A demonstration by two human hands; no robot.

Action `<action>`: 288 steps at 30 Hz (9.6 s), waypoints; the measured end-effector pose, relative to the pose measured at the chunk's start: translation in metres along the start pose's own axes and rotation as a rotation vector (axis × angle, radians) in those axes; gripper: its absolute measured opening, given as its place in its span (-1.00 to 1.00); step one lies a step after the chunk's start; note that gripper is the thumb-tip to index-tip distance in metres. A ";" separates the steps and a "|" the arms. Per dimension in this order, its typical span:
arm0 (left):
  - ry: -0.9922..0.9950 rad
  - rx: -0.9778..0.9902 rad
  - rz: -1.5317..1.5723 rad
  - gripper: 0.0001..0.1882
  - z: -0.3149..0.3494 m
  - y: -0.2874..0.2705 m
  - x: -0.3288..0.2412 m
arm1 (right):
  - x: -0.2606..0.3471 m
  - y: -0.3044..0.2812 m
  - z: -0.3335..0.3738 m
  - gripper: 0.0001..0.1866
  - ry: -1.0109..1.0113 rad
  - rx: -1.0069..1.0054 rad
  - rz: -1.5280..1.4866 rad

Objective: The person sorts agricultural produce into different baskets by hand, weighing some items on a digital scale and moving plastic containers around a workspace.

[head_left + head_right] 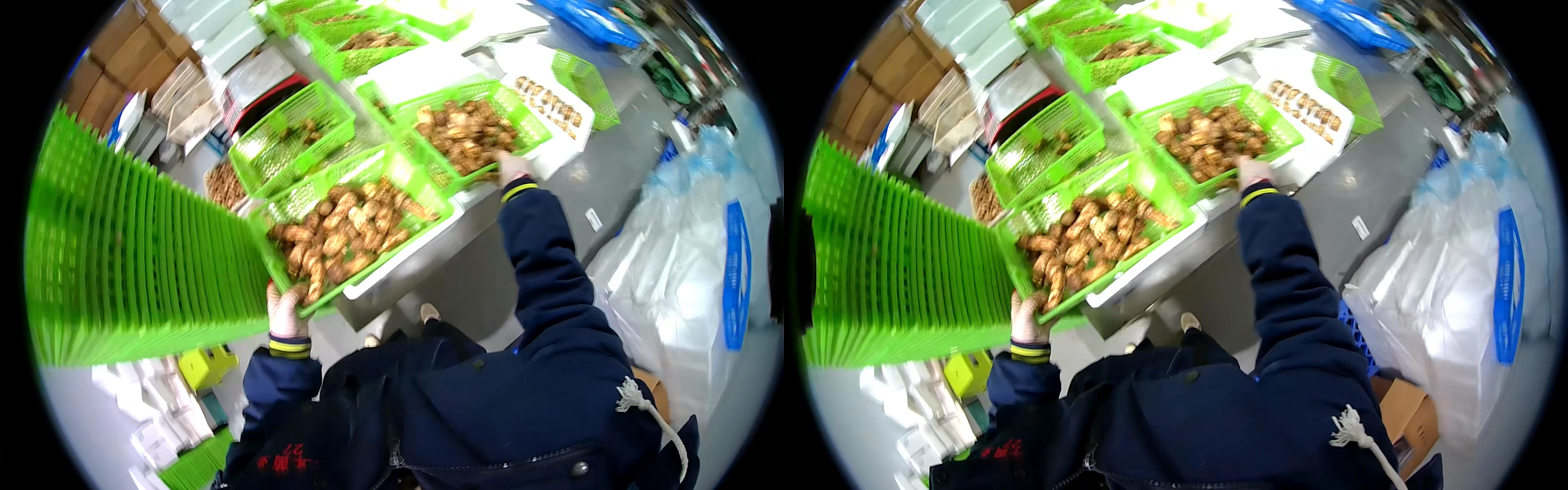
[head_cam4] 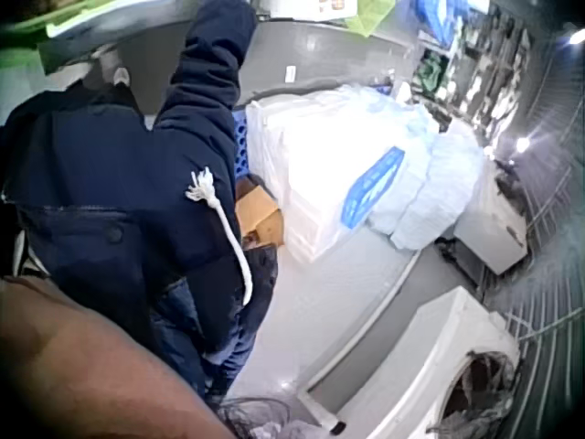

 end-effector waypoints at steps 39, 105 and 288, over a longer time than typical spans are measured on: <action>0.357 0.048 1.053 -0.07 0.123 -0.434 -0.211 | 0.170 0.569 0.811 -0.51 -1.754 1.130 0.028; -0.820 0.080 0.060 -0.75 -1.173 -0.455 -0.588 | 0.543 1.298 -0.047 -0.64 0.734 0.758 -0.654; -0.758 0.206 0.647 -0.61 -1.040 -0.312 -0.500 | 0.583 1.203 -0.126 -0.57 -0.461 0.290 0.092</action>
Point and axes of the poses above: each hand's wrist, its own z-axis away from the middle knuckle, its own y-axis out of the palm, x = y × z, the point moved 4 cm from there along -z, towards the middle knuckle, and after that the axes turned 10 degrees about z, right-handed, at the moved point
